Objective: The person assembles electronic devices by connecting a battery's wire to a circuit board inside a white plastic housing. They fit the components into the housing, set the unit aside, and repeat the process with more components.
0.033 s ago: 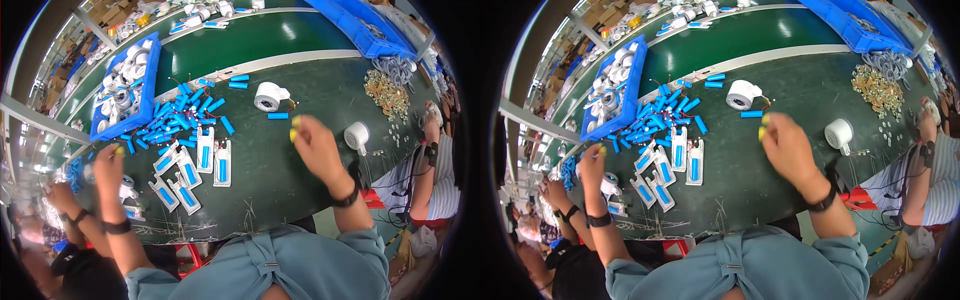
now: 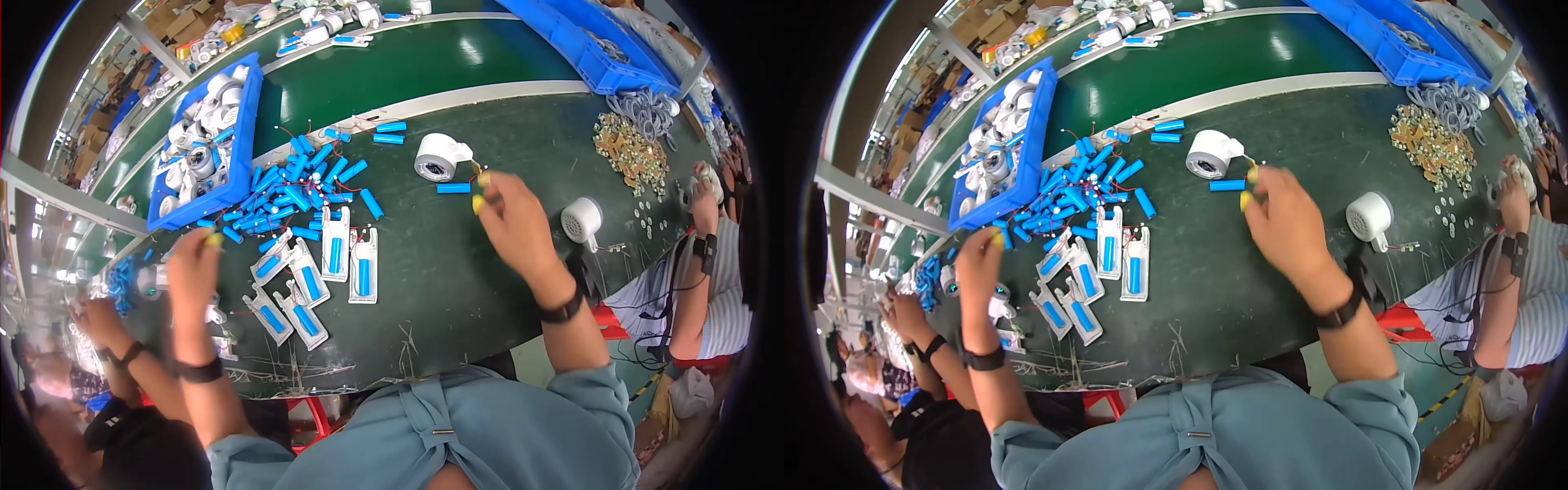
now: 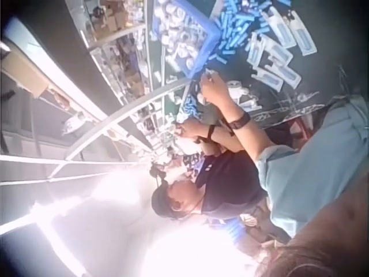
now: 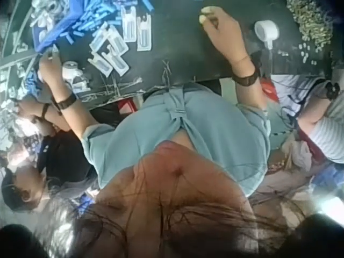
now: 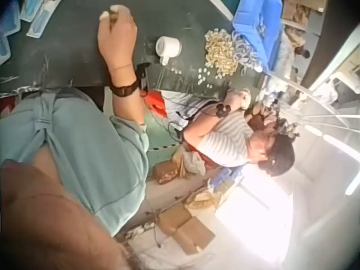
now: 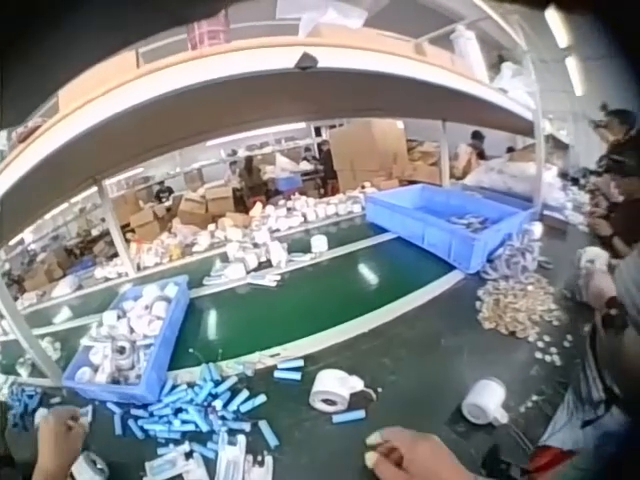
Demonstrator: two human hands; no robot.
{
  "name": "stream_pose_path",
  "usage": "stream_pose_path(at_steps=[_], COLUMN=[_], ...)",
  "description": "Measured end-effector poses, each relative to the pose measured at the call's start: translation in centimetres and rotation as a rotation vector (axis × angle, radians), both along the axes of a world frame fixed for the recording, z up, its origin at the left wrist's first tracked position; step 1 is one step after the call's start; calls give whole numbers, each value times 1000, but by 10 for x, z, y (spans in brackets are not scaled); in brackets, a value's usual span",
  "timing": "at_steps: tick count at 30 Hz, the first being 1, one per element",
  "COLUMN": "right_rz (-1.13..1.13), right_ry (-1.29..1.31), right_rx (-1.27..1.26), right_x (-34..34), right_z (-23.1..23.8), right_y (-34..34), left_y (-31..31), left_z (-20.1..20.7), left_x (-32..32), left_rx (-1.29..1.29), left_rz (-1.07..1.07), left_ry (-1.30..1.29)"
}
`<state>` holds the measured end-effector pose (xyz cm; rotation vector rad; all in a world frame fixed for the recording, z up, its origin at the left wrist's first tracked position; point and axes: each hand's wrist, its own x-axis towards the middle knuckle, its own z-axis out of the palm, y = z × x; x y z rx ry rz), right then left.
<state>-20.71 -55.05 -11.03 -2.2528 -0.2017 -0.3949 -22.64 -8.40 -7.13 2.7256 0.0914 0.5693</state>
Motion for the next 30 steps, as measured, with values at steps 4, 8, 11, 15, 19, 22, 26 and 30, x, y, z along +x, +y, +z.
stream_pose_path(at_steps=[4,8,11,15,19,22,26,30], right_rz=[-127,-43,12,249,373,400,409,458], right_ry=[-11,-39,65,425,803,901,1062,1140], right_rx=[-194,-284,-237,376,1034,1141,1214,1195], right_x=[63,81,68,35,-5,-32,-66,-84], right_z=[-34,-37,-1,12,9,7,-4,-8], right_y=[-11,-16,0,15,21,24,20,21], left_y=[-115,-153,-154,-146,-143,-138,-141,-168], left_z=[-1,-17,-43,-44,-18,-9,-2,-9], left_x=[21,48,58,43,9,-21,-58,-93], left_rx=[-326,-193,-243,-578,-1109,-1223,-1248,-1184], left_rz=[-238,-192,-165,-265,-323,-348,-476,-477], left_ry=[189,268,167,159,369,355,401,763])
